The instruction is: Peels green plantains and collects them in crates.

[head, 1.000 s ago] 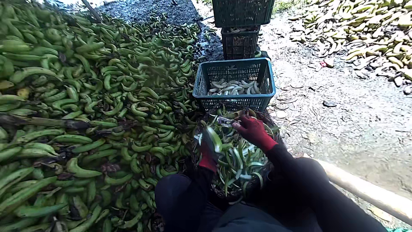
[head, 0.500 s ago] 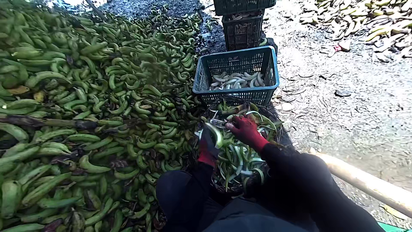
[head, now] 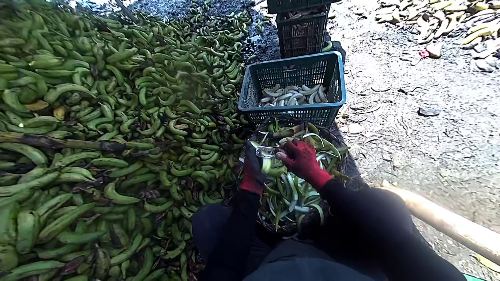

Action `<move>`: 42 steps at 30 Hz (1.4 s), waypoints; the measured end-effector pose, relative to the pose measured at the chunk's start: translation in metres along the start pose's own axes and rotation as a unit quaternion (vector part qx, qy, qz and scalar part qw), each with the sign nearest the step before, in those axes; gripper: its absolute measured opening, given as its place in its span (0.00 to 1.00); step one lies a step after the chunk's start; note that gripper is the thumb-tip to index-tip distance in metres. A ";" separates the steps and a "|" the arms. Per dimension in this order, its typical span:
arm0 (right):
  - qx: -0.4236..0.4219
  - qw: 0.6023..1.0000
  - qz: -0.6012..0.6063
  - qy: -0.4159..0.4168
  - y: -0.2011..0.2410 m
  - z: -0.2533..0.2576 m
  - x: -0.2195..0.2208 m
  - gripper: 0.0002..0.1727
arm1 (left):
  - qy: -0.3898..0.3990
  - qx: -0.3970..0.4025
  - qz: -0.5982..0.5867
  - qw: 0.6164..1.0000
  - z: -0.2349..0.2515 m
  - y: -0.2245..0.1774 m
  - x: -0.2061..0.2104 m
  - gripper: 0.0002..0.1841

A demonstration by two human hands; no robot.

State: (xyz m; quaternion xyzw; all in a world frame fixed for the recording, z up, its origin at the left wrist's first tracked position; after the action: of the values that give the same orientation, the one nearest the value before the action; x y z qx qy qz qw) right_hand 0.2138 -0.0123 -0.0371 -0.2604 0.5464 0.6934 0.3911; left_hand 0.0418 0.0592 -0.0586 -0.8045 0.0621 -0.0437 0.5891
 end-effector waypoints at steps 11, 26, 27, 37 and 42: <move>0.013 1.000 -0.006 0.020 -0.005 0.007 0.001 0.29 | 0.054 -0.047 0.107 0.992 -0.005 0.002 -0.004 0.33; -0.082 0.994 -0.042 -0.052 0.028 -0.010 0.006 0.31 | 0.078 -0.148 -0.299 0.939 0.000 0.001 0.001 0.23; -0.072 0.996 -0.038 -0.037 0.028 -0.007 0.004 0.30 | 0.073 -0.135 -0.280 0.948 -0.001 0.000 0.001 0.21; 0.147 0.968 0.174 0.107 -0.042 0.007 0.029 0.33 | 0.150 -0.057 0.127 0.979 -0.030 0.007 0.020 0.30; -0.054 0.995 0.073 0.042 -0.004 -0.001 0.006 0.32 | 0.216 -0.184 -0.194 0.939 -0.002 0.007 0.002 0.23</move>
State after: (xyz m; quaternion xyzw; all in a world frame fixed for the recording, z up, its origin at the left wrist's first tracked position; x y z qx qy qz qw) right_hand 0.2135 -0.0116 -0.0448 -0.2698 0.5413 0.7371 0.3014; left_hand 0.0428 0.0553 -0.0642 -0.8664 0.0375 -0.3174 0.3836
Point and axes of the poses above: each hand's wrist, its own z-axis towards the middle knuckle, its own x-axis out of the palm, y = z × x, the point moved 6 cm from there along z, towards the middle knuckle, and after that the axes turned 9 degrees about -x, right-handed, at the moved point
